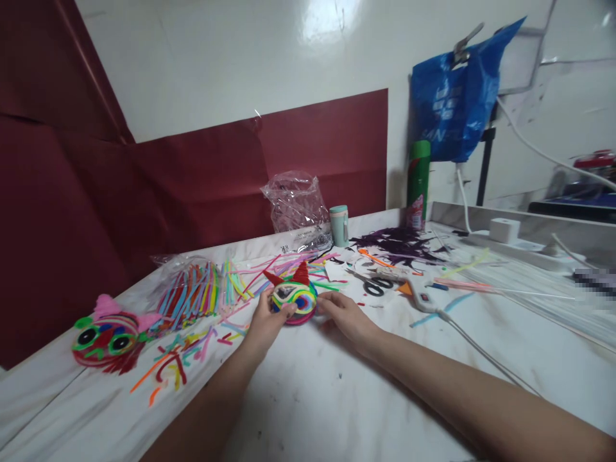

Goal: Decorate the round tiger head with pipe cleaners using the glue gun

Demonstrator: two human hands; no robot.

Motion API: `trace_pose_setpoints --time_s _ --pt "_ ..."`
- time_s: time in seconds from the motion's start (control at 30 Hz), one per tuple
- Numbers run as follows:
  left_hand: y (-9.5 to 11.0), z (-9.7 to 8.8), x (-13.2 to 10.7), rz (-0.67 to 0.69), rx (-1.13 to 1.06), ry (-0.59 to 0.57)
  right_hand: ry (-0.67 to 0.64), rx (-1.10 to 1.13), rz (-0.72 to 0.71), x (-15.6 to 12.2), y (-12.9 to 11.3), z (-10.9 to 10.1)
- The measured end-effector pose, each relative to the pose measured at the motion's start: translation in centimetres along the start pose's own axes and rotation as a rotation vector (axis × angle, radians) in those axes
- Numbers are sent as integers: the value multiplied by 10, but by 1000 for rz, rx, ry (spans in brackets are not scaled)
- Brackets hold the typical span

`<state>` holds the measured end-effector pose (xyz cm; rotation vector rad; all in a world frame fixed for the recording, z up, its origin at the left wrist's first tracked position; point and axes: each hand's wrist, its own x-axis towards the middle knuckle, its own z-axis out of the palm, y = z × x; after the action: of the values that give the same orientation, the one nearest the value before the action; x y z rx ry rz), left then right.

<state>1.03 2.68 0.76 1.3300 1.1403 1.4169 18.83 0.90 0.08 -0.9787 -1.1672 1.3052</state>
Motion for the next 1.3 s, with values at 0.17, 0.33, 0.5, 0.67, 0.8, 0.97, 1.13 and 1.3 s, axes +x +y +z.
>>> trace_pose_setpoints --time_s 0.17,0.33,0.5,0.67,0.8,0.97,1.13,1.3 --pt "-1 2 -3 64 106 -46 76 -22 16 4 -3 -3" --pt "-5 3 -3 127 172 -83 107 -29 17 8 -1 -4" --pt "-7 2 -3 120 181 -91 96 -24 30 10 3 -6" --pt "0 2 -5 108 178 -89 83 -37 24 10 3 -8" --pt "8 4 -8 89 182 -79 99 -106 -30 9 5 -5" --pt "16 16 -17 51 182 32 157 -245 -137 4 8 3" --pt "22 26 -23 -4 101 42 161 -311 -197 -3 7 9" --pt "20 20 -17 -59 34 45 98 -273 -209 2 9 6"
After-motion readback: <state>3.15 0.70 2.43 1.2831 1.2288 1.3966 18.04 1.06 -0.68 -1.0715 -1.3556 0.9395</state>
